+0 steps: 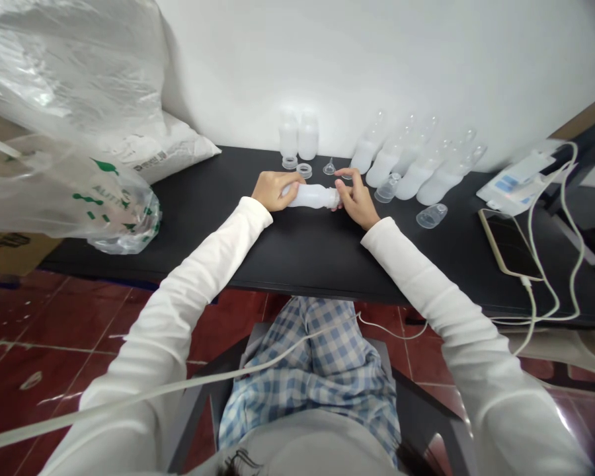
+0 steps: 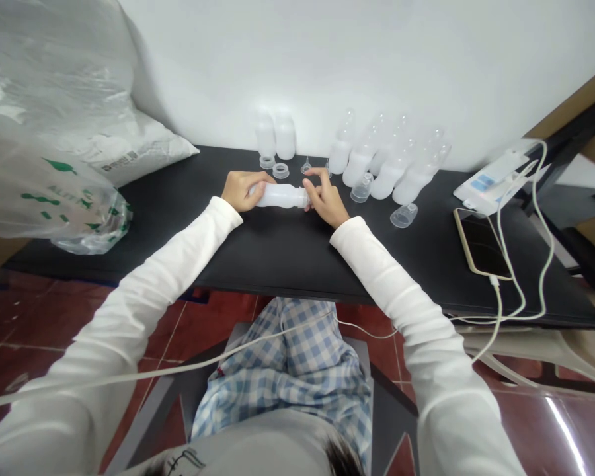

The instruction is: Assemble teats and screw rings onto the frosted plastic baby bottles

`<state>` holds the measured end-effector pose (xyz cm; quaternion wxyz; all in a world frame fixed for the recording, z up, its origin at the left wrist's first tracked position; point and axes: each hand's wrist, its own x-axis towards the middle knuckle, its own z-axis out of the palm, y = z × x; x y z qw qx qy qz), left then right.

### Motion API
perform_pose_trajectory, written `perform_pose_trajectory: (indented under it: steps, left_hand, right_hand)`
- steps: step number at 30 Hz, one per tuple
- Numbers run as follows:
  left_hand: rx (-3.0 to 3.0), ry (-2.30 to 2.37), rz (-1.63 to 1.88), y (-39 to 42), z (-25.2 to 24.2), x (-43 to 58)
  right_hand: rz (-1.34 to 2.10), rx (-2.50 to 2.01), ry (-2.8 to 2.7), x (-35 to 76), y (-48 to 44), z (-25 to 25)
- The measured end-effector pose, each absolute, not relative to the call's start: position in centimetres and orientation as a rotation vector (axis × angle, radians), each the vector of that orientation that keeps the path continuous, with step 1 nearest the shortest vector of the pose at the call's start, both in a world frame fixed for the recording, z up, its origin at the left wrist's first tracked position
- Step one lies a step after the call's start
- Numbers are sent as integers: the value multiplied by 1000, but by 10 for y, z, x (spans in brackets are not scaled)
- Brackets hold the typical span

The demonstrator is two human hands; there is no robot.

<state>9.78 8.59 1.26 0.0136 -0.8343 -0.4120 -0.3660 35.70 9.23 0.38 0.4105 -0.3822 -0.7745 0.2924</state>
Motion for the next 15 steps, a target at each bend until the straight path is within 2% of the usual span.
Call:
perform_pose_trajectory:
  steps: [5,10,15]
  left_hand:
    - [-2572,-1385,-1258,87,9,103]
    - [-2418,-1618,-1571,94,6,104]
    - [-2390,-1715,-1710,94,9,104]
  right_hand:
    - [744,-970,-1931,357,92,3]
    - [572,-780,-2093,360,103,-5]
    - [442,-751,-2137,357,106,-10]
